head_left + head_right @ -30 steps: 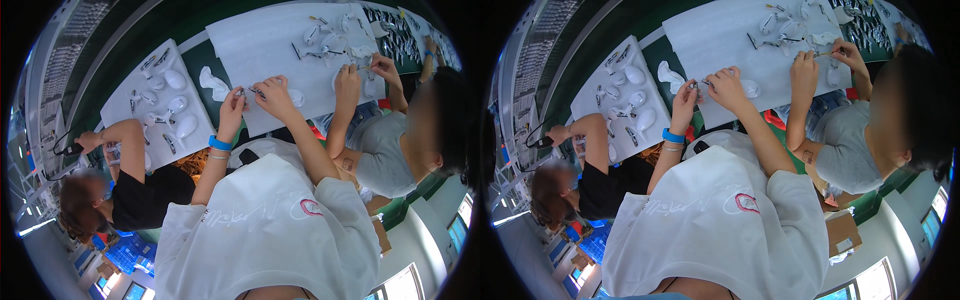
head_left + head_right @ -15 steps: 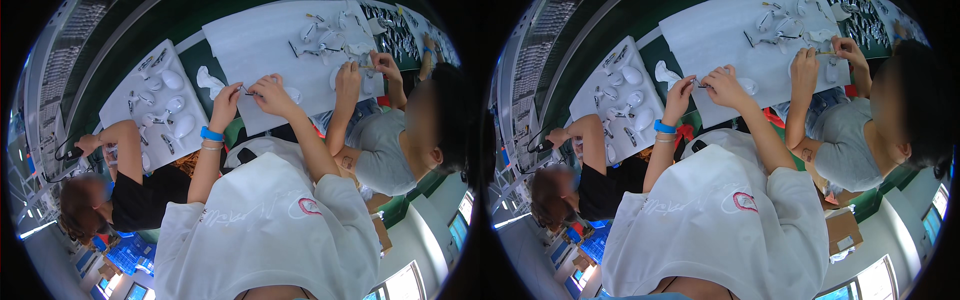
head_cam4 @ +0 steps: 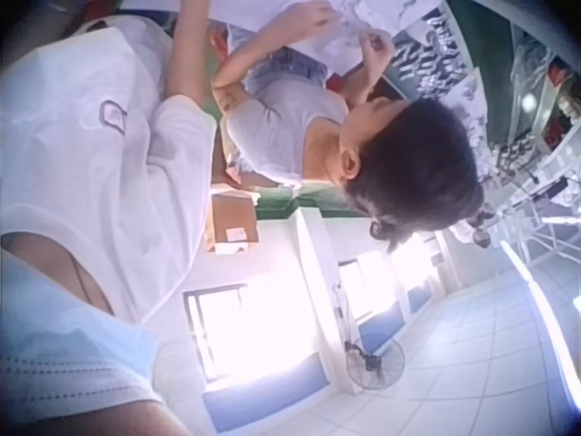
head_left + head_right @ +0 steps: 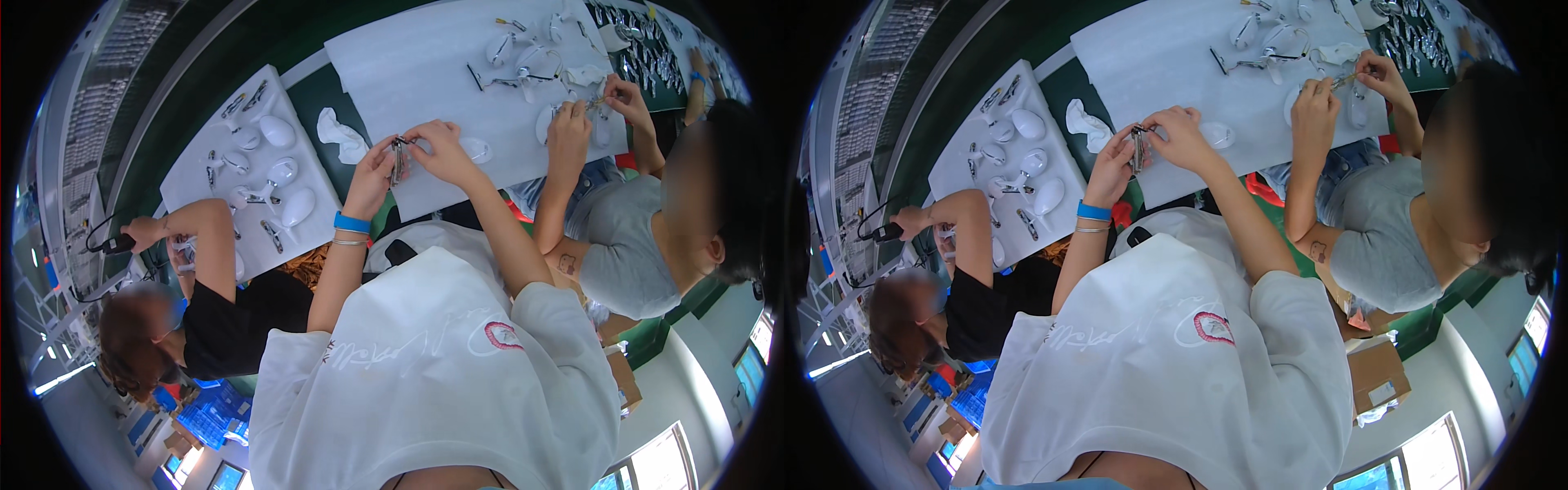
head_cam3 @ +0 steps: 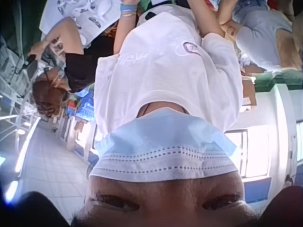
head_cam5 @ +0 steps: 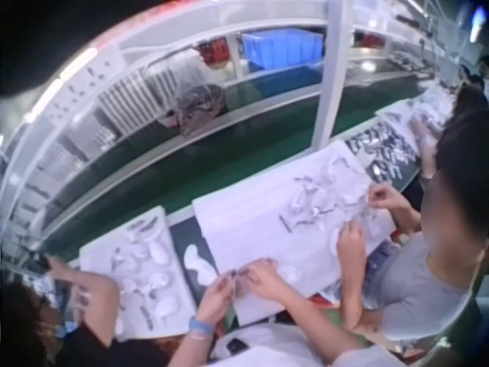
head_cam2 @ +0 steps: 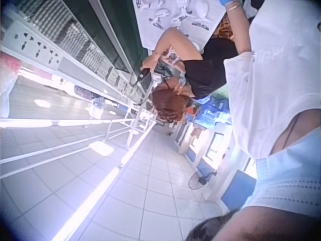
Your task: Assemble small electronic and mechanical components at a factory workbench.
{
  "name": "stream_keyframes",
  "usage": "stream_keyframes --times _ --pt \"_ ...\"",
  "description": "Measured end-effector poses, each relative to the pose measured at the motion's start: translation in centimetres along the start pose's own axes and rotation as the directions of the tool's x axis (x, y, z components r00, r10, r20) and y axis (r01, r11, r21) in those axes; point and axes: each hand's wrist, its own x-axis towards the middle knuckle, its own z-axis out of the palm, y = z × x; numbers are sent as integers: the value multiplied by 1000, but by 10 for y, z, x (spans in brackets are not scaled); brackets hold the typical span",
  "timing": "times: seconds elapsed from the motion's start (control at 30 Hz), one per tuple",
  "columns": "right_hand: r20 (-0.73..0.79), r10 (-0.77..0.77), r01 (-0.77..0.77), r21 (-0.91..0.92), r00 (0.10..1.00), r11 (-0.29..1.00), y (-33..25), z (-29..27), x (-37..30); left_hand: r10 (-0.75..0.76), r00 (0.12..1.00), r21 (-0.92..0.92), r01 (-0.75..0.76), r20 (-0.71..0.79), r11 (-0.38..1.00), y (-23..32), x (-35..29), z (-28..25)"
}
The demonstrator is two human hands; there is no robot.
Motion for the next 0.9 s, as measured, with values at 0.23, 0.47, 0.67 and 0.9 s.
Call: stream_keyframes --times 0.23,0.47,0.67,0.9 --pt "-125 -1 -10 -90 992 996 -10 2 0 24 997 -160 -35 -69 987 2 -3 11" --pt "-252 42 -82 -148 967 986 -22 7 -3 129 983 -57 -137 -134 989 -4 1 20" --pt "-273 101 -149 -161 957 976 -28 10 -7 185 966 74 -175 -180 982 -7 2 24" --pt "-274 138 -192 -181 952 965 -33 10 -7 288 938 133 -266 -195 955 -13 8 23"
